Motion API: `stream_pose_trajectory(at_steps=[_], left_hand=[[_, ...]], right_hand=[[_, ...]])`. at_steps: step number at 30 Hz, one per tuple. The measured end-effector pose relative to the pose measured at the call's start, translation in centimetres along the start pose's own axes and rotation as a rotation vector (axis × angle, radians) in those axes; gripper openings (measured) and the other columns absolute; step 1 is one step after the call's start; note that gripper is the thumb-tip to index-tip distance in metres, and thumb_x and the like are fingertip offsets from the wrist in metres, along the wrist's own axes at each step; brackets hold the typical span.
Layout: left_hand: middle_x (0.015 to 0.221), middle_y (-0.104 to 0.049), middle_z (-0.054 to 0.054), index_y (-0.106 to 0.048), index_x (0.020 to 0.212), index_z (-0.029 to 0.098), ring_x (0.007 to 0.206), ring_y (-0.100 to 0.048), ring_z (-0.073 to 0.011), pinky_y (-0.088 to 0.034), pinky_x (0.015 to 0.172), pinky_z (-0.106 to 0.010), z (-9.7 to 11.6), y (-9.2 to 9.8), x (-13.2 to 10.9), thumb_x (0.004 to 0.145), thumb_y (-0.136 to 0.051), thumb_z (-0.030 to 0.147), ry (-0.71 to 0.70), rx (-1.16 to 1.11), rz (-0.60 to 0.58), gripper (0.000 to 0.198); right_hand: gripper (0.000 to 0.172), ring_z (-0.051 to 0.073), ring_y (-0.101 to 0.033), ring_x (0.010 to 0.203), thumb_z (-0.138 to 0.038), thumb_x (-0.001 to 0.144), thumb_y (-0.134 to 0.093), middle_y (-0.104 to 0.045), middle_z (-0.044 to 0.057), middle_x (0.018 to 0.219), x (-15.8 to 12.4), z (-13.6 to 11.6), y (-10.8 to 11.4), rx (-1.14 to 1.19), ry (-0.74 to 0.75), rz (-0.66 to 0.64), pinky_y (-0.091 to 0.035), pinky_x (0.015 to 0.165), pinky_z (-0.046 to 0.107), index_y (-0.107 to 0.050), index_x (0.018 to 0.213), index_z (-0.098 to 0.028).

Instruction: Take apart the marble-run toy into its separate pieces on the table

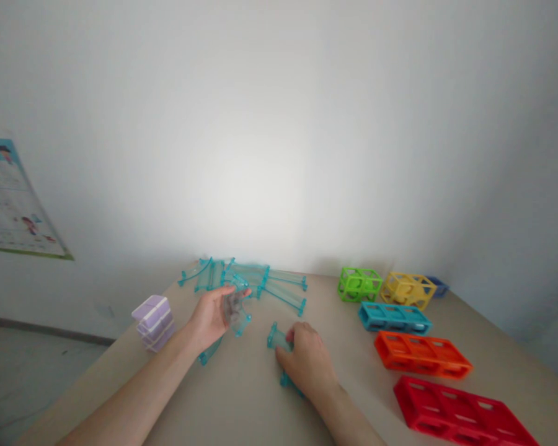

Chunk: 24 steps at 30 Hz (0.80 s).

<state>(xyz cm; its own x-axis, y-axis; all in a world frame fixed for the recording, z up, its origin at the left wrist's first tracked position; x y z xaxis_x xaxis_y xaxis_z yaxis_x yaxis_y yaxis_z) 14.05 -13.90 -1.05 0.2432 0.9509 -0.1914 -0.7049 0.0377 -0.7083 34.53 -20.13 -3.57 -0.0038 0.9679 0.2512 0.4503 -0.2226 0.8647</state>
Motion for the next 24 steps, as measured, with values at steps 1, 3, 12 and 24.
stream_pose_trajectory(at_steps=[1, 3, 12, 24], left_hand=[[0.078, -0.072, -0.006, -0.052, 0.076, 0.017, 0.048, -0.059, -0.0104, -0.042, 0.044, -0.020, -0.2, -0.1, -0.1, 0.073, -0.064, 0.012, 0.001, 0.032, -0.009, 0.013], [0.077, -0.072, -0.006, -0.054, 0.075, 0.017, 0.049, -0.058, -0.0101, -0.042, 0.044, -0.020, -0.6, -0.3, -0.3, 0.071, -0.064, 0.010, -0.001, 0.093, -0.021, 0.013], [0.072, -0.071, -0.008, -0.061, 0.072, 0.013, 0.054, -0.060, -0.0116, -0.044, 0.046, -0.020, -0.9, -0.6, -0.6, 0.074, -0.066, 0.016, -0.026, 0.227, -0.033, 0.006], [0.072, -0.061, 0.000, -0.061, 0.092, 0.017, 0.048, -0.058, -0.0097, -0.047, 0.041, -0.020, -1.3, -1.2, -1.1, 0.073, -0.075, 0.036, -0.030, 0.456, -0.211, 0.031]], right_hand=[[0.005, 0.024, -0.065, 0.073, -0.022, 0.071, -0.061, -0.068, 0.009, 0.077, 0.1, 0.2, 0.1, 0.010, -0.015, 0.001, -0.047, 0.064, 0.031, -0.060, 0.075, -0.019], [0.011, 0.023, -0.066, 0.073, -0.020, 0.071, -0.061, -0.069, 0.009, 0.078, 0.4, 0.3, 0.2, 0.010, -0.033, 0.010, -0.047, 0.064, 0.030, -0.062, 0.082, -0.019], [0.011, 0.028, -0.065, 0.076, -0.025, 0.064, -0.066, -0.067, 0.012, 0.079, 0.0, 0.3, 0.0, 0.028, -0.025, 0.019, -0.046, 0.068, 0.035, -0.062, 0.072, -0.018], [0.035, 0.015, -0.050, 0.050, -0.036, 0.077, -0.062, -0.049, -0.008, 0.054, 1.3, 0.2, 0.1, 0.570, -0.143, 0.168, -0.037, 0.049, 0.025, -0.052, 0.105, -0.017]])
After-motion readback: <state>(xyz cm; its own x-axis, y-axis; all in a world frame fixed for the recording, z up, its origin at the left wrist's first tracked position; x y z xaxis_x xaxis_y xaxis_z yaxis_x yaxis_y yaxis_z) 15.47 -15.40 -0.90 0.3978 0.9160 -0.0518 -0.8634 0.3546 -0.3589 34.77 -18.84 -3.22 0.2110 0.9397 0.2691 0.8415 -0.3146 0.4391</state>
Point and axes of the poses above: each hand's wrist, its own x-axis towards the middle knuckle, its own y-axis out of the back of the hand, z = x × y, the point moved 2 cm from there along x, towards the middle knuckle
